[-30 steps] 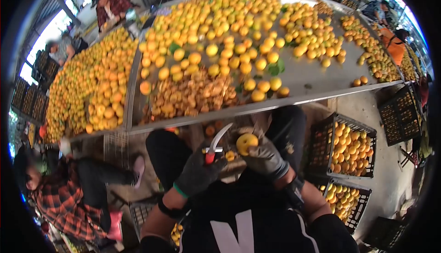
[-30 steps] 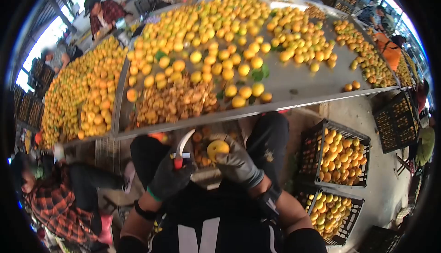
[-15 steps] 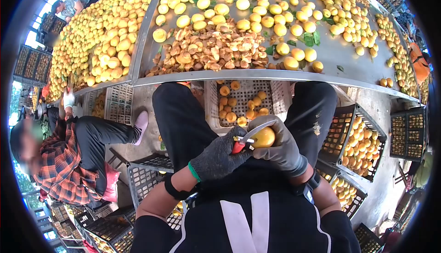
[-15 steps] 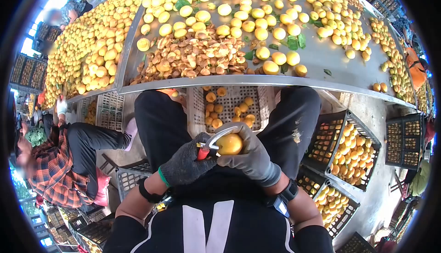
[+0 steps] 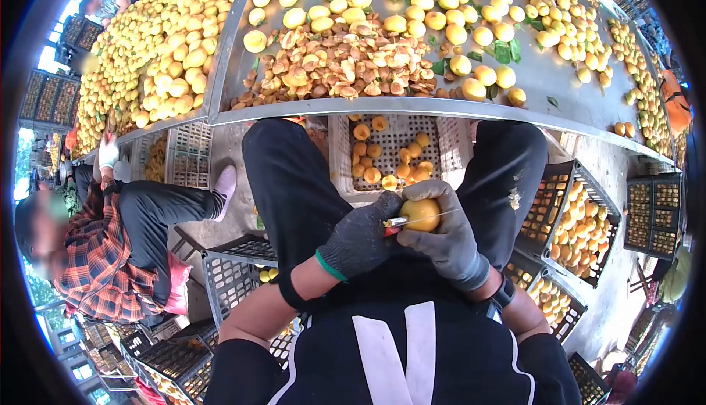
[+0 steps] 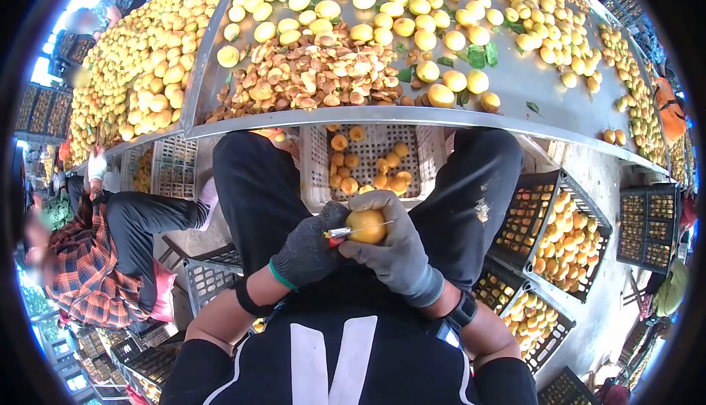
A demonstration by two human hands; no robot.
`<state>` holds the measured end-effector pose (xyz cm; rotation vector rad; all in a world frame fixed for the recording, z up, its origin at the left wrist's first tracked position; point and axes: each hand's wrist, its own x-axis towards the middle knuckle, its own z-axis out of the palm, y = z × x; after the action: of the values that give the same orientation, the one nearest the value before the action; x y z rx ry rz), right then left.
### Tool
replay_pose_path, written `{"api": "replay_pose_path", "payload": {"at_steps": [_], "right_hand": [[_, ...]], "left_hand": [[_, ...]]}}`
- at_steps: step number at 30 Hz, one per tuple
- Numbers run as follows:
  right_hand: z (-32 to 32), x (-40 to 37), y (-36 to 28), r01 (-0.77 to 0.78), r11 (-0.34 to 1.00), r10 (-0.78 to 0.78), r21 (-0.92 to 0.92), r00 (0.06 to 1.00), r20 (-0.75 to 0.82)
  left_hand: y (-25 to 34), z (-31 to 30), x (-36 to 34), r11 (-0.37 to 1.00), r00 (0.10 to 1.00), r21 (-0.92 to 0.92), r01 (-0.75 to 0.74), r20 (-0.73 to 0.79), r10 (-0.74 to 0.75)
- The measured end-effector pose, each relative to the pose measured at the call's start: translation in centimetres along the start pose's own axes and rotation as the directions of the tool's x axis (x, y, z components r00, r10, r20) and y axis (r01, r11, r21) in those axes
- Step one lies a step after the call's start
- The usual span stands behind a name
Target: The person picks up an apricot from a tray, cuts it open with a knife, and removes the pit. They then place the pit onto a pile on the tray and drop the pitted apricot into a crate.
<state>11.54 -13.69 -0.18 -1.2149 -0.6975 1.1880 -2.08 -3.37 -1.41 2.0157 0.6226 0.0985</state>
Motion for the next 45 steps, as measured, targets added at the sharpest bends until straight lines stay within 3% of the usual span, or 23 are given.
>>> {"api": "replay_pose_path", "payload": {"at_steps": [4, 6, 8, 9, 10, 12, 14, 17, 20, 22, 25, 26, 28, 30, 32, 33, 34, 36, 39, 41, 42, 44, 45], "right_hand": [[-0.8, 0.5, 1.1, -0.057, 0.997, 0.052, -0.052, 0.995, -0.08], [-1.9, 1.4, 1.7, 0.317, 0.717, -0.35, -0.621, 0.934, 0.074], [-2.4, 2.0, 1.2, 0.378, 0.69, -0.383, -0.616, 0.914, 0.132], [-2.5, 2.1, 0.6, 0.322, 0.767, -0.302, -0.555, 0.944, 0.131], [-2.4, 2.1, 0.0, 0.261, 0.833, -0.222, -0.489, 0.965, 0.137], [-2.2, 1.8, -0.9, 0.125, 0.939, -0.094, -0.319, 0.99, 0.11], [-2.5, 1.5, -1.5, -0.085, 0.996, 0.087, -0.021, 0.984, 0.155], [-2.6, 1.3, -1.2, -0.084, 0.97, 0.064, 0.23, 0.994, 0.094], [-3.1, 1.1, 0.3, -0.068, 0.978, 0.05, 0.197, 0.994, 0.093], [-2.4, 0.8, 0.1, -0.055, 0.978, 0.041, 0.203, 0.996, 0.076], [-2.1, 1.0, 0.0, 0.037, 0.996, -0.043, 0.083, 0.996, 0.073], [-2.1, 1.3, -0.2, 0.246, 0.937, -0.246, -0.25, 0.969, 0.03], [-1.9, 1.8, -0.6, 0.467, 0.415, -0.604, -0.781, 0.783, 0.148], [-1.7, 1.8, -1.4, 0.489, 0.411, -0.627, -0.769, 0.764, 0.151], [-2.2, 1.8, -2.0, 0.162, 0.95, -0.169, -0.267, 0.986, -0.004], [-2.5, 1.6, -2.2, -0.107, 0.993, 0.105, 0.046, 0.993, 0.048], [-3.2, 1.6, -1.7, -0.106, 0.994, 0.104, 0.04, 0.993, 0.049], [-4.5, 2.5, 0.2, -0.21, 0.926, 0.153, 0.312, 0.968, 0.196], [-5.3, 2.9, 1.1, -0.128, 0.965, 0.09, 0.229, 0.982, 0.167], [-5.2, 2.9, 0.7, -0.026, 0.985, 0.006, 0.173, 0.994, 0.111], [-5.5, 3.0, 1.0, -0.024, 0.985, 0.007, 0.171, 0.995, 0.097], [-6.2, 3.3, 1.9, 0.034, 0.859, -0.042, 0.511, 0.999, 0.006], [-5.9, 3.0, 0.9, -0.043, 0.688, 0.046, 0.725, 0.999, 0.015]], "left_hand": [[-2.7, 1.6, 1.5, 0.982, 0.984, 0.081, -0.169, -0.035, 0.173], [-3.4, 1.5, 2.4, 0.979, 0.981, 0.061, -0.196, 0.019, 0.195], [-3.4, 0.3, 2.7, 0.964, 0.97, -0.247, -0.098, 0.192, 0.148], [0.2, -2.4, 2.8, 0.857, 0.826, -0.257, 0.447, 0.486, -0.286], [-0.2, -2.3, 2.5, 0.858, 0.826, -0.253, 0.446, 0.485, -0.287], [-0.5, -2.2, 1.9, 0.973, 0.995, -0.226, -0.052, 0.075, 0.071], [0.3, -3.0, 1.5, 0.995, 0.998, -0.099, -0.002, 0.07, 0.009], [0.7, -3.6, 0.9, 0.998, 1.0, -0.061, -0.001, -0.001, 0.001], [0.7, -3.4, 0.7, 0.988, 0.987, 0.072, -0.14, -0.075, 0.145], [1.3, -2.5, 0.7, 0.981, 0.997, 0.18, 0.07, 0.009, -0.073], [0.4, -0.8, 0.5, 0.999, 0.999, -0.015, 0.034, 0.016, -0.034], [-0.3, 0.1, 0.4, 0.999, 0.999, -0.015, 0.033, 0.011, -0.033], [-0.6, 1.0, 0.5, 0.983, 0.995, -0.162, -0.091, -0.048, 0.084], [-0.3, 0.8, 0.5, 0.983, 0.992, -0.14, -0.118, -0.071, 0.108], [-0.1, 0.2, 1.3, 0.996, 0.999, 0.091, 0.023, 0.03, -0.026], [-0.4, 0.1, 1.6, 0.996, 0.999, 0.088, 0.02, 0.027, -0.022], [-1.0, 0.2, 2.1, 0.994, 0.999, 0.106, -0.033, 0.022, 0.031], [-1.3, -0.1, 2.4, 0.987, 0.996, 0.131, -0.092, 0.016, 0.09], [-0.7, 0.0, 2.8, 0.998, 0.996, 0.015, -0.069, 0.049, 0.068], [0.4, 0.1, 2.8, 0.936, 1.0, -0.352, -0.021, -0.026, 0.012], [1.4, -0.7, 2.7, 0.934, 1.0, -0.355, -0.023, -0.015, 0.019], [3.0, -3.4, 2.6, 0.507, 0.992, -0.855, 0.106, 0.055, -0.116], [2.9, -4.1, 2.7, 0.504, 0.993, -0.857, 0.103, 0.057, -0.106]]}}
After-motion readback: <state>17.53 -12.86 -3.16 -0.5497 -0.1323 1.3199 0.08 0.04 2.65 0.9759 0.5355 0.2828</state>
